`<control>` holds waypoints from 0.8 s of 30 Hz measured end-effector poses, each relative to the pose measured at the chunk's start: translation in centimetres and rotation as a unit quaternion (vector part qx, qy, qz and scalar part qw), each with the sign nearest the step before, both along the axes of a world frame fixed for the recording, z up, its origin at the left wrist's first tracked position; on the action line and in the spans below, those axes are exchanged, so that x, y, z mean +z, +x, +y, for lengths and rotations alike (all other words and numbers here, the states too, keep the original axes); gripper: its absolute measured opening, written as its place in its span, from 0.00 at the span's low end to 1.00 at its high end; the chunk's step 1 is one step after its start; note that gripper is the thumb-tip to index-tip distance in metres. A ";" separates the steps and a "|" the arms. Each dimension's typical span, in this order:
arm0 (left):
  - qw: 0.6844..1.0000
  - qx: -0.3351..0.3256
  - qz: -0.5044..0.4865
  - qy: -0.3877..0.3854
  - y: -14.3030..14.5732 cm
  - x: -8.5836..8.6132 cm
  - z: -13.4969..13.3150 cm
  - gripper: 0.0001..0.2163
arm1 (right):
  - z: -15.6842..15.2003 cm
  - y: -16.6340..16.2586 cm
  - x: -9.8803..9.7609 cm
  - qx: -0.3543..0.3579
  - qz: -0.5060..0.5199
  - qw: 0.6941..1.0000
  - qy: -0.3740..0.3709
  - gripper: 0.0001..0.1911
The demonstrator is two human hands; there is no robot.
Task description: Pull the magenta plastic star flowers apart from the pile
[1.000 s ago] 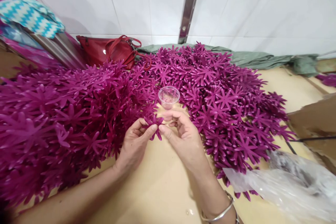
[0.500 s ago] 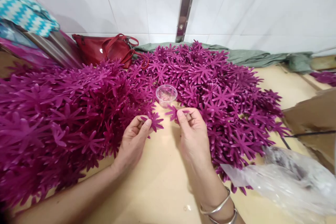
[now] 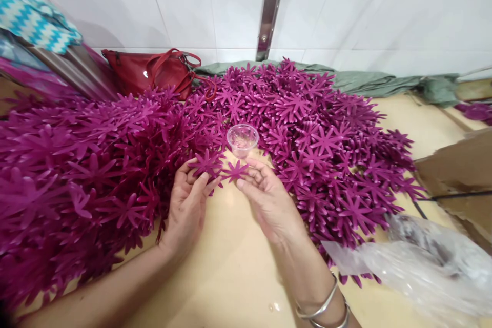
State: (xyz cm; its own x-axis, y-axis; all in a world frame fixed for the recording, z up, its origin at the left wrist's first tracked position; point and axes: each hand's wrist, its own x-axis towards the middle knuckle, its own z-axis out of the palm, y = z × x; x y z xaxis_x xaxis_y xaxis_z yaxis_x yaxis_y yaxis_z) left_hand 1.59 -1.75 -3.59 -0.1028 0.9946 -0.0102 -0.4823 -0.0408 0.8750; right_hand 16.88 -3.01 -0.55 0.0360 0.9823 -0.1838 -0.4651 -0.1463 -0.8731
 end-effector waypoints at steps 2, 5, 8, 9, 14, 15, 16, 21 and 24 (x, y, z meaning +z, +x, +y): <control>1.000 0.006 0.010 0.004 0.0 -0.1 0.1 0.16 | 0.0 0.1 -0.3 -0.003 -0.010 1.000 0.001 0.22; 1.000 0.007 0.013 -0.001 0.0 -0.1 0.1 0.15 | 0.0 0.1 -0.4 -0.019 -0.009 1.000 -0.002 0.19; 1.000 -0.005 0.019 -0.002 0.2 0.1 0.0 0.15 | -0.1 -0.2 -0.6 -0.033 -0.065 0.997 0.009 0.16; 1.000 -0.010 0.023 -0.001 0.3 0.1 -0.1 0.16 | -0.1 -0.4 -0.7 -0.039 -0.107 0.993 0.018 0.15; 1.000 -0.015 0.026 0.004 0.4 0.1 -0.1 0.16 | 0.0 -1.7 -2.1 -0.111 -0.376 0.915 0.095 0.17; 1.000 -0.009 0.027 0.004 0.4 0.0 -0.1 0.16 | 0.1 -1.8 -2.3 -0.119 -0.405 0.901 0.105 0.15; 1.000 -0.003 0.030 0.006 0.3 -0.1 -0.1 0.16 | 0.1 -1.9 -2.5 -0.120 -0.416 0.895 0.110 0.13; 1.000 0.008 0.028 0.010 0.2 -0.2 -0.1 0.14 | 0.0 -1.5 -2.2 -0.138 -0.339 0.923 0.121 0.15; 1.000 0.008 0.008 0.018 0.1 0.2 -0.1 0.13 | 0.0 -0.6 -2.2 -0.159 -0.332 0.921 0.127 0.17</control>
State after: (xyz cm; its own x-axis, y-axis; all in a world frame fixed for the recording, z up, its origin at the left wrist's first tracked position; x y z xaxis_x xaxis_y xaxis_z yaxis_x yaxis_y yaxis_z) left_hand 1.74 -1.86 -3.42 -0.1184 0.9926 0.0263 -0.4680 -0.0792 0.8802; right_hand 16.23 -3.02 -2.80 0.3503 0.9114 0.2159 0.1999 0.1524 -0.9679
